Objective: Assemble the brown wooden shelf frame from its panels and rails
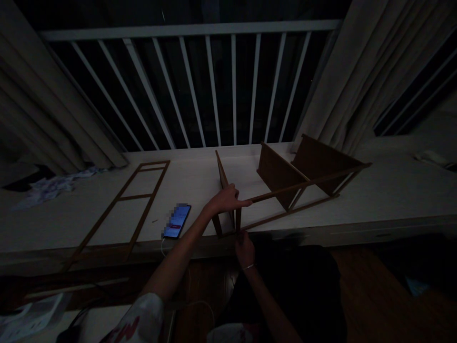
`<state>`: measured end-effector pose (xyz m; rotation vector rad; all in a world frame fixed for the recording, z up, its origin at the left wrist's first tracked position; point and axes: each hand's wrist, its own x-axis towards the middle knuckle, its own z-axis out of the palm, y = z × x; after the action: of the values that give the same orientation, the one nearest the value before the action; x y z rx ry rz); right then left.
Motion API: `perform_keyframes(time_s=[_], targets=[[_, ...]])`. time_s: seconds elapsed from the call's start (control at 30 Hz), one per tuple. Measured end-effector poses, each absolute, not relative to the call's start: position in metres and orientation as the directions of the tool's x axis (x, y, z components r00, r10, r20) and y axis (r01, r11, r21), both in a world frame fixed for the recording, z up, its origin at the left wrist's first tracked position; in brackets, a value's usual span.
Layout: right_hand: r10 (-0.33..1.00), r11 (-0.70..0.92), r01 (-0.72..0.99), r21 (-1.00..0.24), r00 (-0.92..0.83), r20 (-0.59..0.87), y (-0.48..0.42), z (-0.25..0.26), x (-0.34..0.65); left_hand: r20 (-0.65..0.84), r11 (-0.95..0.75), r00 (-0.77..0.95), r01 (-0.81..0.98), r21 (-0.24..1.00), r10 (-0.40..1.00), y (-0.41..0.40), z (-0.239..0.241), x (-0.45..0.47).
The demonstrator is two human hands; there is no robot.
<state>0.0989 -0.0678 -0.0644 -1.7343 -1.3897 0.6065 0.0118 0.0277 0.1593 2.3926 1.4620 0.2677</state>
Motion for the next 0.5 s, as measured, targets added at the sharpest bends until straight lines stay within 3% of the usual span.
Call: perform_keyframes(time_s=[0.5], targets=[[0.956, -0.051, 0.641, -0.766, 0.252, 0.147, -0.068, -0.079, 0.099, -0.003, -0.438, 0.473, 0.818, 0.372, 0.881, 0.028, 0.159, 0.012]])
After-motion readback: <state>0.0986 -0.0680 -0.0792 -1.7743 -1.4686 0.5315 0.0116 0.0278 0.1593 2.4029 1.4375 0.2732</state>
